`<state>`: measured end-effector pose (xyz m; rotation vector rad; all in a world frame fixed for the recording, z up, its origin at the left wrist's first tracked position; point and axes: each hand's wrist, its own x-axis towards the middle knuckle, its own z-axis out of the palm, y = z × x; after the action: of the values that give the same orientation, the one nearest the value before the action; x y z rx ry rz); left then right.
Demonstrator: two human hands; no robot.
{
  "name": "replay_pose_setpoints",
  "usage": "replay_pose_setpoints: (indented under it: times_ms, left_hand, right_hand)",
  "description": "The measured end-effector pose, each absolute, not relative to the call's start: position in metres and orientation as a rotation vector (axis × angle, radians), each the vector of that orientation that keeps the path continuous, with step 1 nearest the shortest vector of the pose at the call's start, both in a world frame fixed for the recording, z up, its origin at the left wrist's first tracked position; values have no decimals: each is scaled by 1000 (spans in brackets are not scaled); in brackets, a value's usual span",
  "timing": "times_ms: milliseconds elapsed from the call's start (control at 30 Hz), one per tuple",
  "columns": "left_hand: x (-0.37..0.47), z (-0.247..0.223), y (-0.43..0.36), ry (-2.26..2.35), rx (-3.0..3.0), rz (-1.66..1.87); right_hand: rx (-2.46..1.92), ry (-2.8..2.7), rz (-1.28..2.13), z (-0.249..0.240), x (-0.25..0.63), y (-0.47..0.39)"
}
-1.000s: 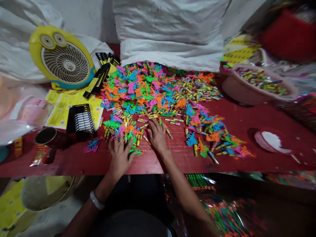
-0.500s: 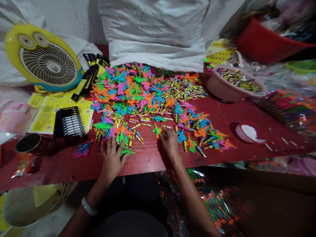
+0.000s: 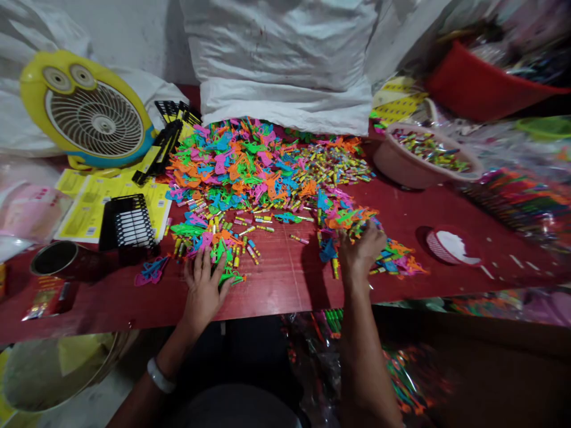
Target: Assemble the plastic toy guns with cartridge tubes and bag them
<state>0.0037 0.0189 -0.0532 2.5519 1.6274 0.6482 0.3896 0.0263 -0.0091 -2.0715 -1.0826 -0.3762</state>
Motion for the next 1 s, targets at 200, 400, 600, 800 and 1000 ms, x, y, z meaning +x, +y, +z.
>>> replay_pose_setpoints:
  times_ms: [200, 400, 600, 800, 1000]
  left_hand:
    - [3, -46, 17, 1545, 2578, 695]
    - [2, -42, 11, 1383, 2435, 884]
    - [30, -29, 6, 1245, 1421, 925]
    - [34, -14, 6, 1201, 949, 891]
    - [24, -11, 0, 1249, 812, 947]
  right_hand:
    - [-2036, -1587, -99, -27, 338, 85]
    - [-1783, -1325, 82, -27, 295, 62]
    - [-1418, -1534, 830, -13, 223, -3]
    - [-1770, -1332, 329, -16, 283, 33]
    - [-2031, -1493, 50, -47, 305, 35]
